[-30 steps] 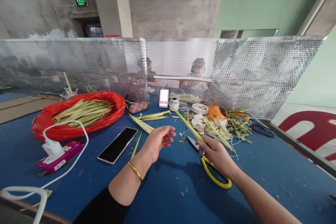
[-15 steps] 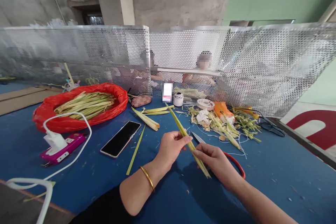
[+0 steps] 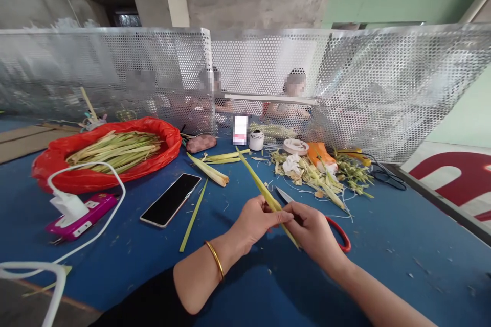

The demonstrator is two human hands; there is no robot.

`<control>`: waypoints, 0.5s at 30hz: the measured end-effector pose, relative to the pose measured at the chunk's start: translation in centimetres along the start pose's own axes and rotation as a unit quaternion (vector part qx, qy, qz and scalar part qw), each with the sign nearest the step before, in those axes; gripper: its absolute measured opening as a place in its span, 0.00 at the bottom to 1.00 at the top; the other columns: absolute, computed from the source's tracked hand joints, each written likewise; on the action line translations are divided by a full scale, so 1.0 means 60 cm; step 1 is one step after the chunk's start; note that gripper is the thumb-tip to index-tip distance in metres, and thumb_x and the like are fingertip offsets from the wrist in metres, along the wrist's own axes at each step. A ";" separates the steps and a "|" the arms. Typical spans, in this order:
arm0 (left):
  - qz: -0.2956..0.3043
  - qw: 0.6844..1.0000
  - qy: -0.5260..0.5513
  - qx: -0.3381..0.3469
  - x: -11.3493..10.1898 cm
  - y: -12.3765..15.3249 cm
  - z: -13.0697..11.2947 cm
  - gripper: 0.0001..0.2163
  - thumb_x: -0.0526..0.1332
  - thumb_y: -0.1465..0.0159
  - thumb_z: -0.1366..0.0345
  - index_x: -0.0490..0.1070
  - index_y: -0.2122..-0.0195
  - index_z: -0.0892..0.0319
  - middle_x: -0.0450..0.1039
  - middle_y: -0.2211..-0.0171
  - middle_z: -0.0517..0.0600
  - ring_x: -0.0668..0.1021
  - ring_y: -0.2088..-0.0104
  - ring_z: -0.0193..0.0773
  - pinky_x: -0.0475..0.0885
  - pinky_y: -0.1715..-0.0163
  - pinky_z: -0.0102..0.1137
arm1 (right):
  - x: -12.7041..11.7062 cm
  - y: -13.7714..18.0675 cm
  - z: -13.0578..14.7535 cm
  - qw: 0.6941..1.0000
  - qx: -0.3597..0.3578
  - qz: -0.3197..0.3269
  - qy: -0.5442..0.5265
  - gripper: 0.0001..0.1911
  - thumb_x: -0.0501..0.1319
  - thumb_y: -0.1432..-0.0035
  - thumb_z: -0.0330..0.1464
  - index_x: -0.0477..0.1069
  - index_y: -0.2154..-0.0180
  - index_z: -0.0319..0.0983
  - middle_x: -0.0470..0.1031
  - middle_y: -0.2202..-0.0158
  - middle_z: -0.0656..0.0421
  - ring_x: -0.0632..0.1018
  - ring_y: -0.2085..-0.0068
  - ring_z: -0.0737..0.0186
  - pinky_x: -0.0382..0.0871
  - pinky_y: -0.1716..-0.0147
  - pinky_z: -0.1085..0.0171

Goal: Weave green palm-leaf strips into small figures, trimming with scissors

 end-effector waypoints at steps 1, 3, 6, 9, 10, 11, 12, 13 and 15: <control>0.004 1.000 0.009 -0.001 0.003 0.001 0.003 0.16 0.72 0.56 0.60 0.69 0.70 0.61 0.69 0.78 0.43 0.70 0.77 0.29 0.64 0.76 0.26 | 0.000 0.001 0.002 1.000 -0.005 0.003 0.001 0.15 0.56 0.41 0.40 0.69 0.75 0.39 0.65 0.81 0.63 0.63 0.77 0.67 0.54 0.80 0.69; 0.003 0.999 0.033 0.004 0.005 0.001 0.004 0.14 0.70 0.53 0.61 0.68 0.72 0.62 0.68 0.79 0.42 0.70 0.78 0.29 0.66 0.74 0.27 | 0.000 0.001 0.004 1.000 0.001 0.008 -0.022 0.15 0.55 0.40 0.40 0.70 0.74 0.39 0.68 0.79 0.62 0.65 0.77 0.66 0.56 0.78 0.69; 0.002 0.999 0.052 0.008 0.005 0.000 0.000 0.11 0.68 0.51 0.64 0.68 0.71 0.62 0.71 0.76 0.45 0.72 0.74 0.31 0.69 0.69 0.28 | -0.003 -0.001 -0.001 0.996 0.037 -0.010 -0.077 0.16 0.56 0.41 0.42 0.70 0.74 0.39 0.65 0.81 0.63 0.64 0.78 0.67 0.56 0.79 0.69; -0.004 0.999 0.030 0.026 0.005 -0.002 -0.003 0.09 0.65 0.49 0.68 0.67 0.68 0.62 0.71 0.74 0.46 0.74 0.72 0.32 0.71 0.67 0.30 | 0.001 -0.003 -0.011 0.988 0.080 -0.008 -0.130 0.18 0.56 0.42 0.45 0.70 0.74 0.38 0.62 0.82 0.65 0.62 0.80 0.69 0.55 0.82 0.70; -0.019 0.999 0.004 0.042 0.003 -0.003 -0.004 0.10 0.64 0.49 0.69 0.66 0.66 0.61 0.71 0.75 0.45 0.74 0.72 0.33 0.71 0.67 0.30 | 0.003 -0.004 -0.014 0.986 0.089 -0.006 -0.141 0.18 0.57 0.42 0.45 0.70 0.74 0.38 0.62 0.82 0.65 0.62 0.80 0.69 0.56 0.82 0.70; -0.040 0.997 -0.032 0.064 0.000 -0.002 -0.006 0.12 0.64 0.49 0.70 0.65 0.63 0.60 0.70 0.75 0.45 0.74 0.73 0.33 0.71 0.68 0.30 | 0.004 -0.004 -0.016 0.985 0.095 -0.007 -0.145 0.18 0.58 0.42 0.45 0.69 0.75 0.38 0.62 0.83 0.65 0.63 0.81 0.69 0.56 0.82 0.70; -0.069 0.990 -0.079 0.093 -0.004 0.000 -0.010 0.15 0.64 0.49 0.70 0.64 0.60 0.59 0.71 0.74 0.45 0.74 0.73 0.34 0.70 0.69 0.30 | 0.004 -0.005 -0.017 0.985 0.098 -0.010 -0.144 0.18 0.58 0.43 0.46 0.69 0.75 0.38 0.62 0.83 0.65 0.64 0.81 0.69 0.57 0.82 0.70; -0.104 0.977 -0.135 0.131 -0.008 0.003 -0.016 0.17 0.64 0.50 0.70 0.63 0.59 0.58 0.71 0.73 0.45 0.74 0.72 0.34 0.70 0.69 0.31 | 0.005 -0.005 -0.018 0.985 0.099 -0.014 -0.142 0.18 0.59 0.43 0.46 0.69 0.76 0.38 0.63 0.84 0.65 0.64 0.81 0.69 0.57 0.81 0.70; -0.148 0.925 -0.266 0.228 -0.009 0.013 -0.034 0.16 0.63 0.49 0.72 0.64 0.59 0.57 0.71 0.68 0.47 0.75 0.68 0.36 0.70 0.66 0.32 | 0.006 -0.006 -0.020 0.985 0.100 -0.013 -0.140 0.19 0.59 0.44 0.47 0.68 0.76 0.38 0.63 0.84 0.65 0.65 0.82 0.69 0.58 0.81 0.69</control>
Point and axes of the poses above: each hand's wrist, its own y-axis away from the middle knuckle, its own x-axis out of the palm, z = x × y, the point moved 5 cm from there along -y, towards the middle knuckle
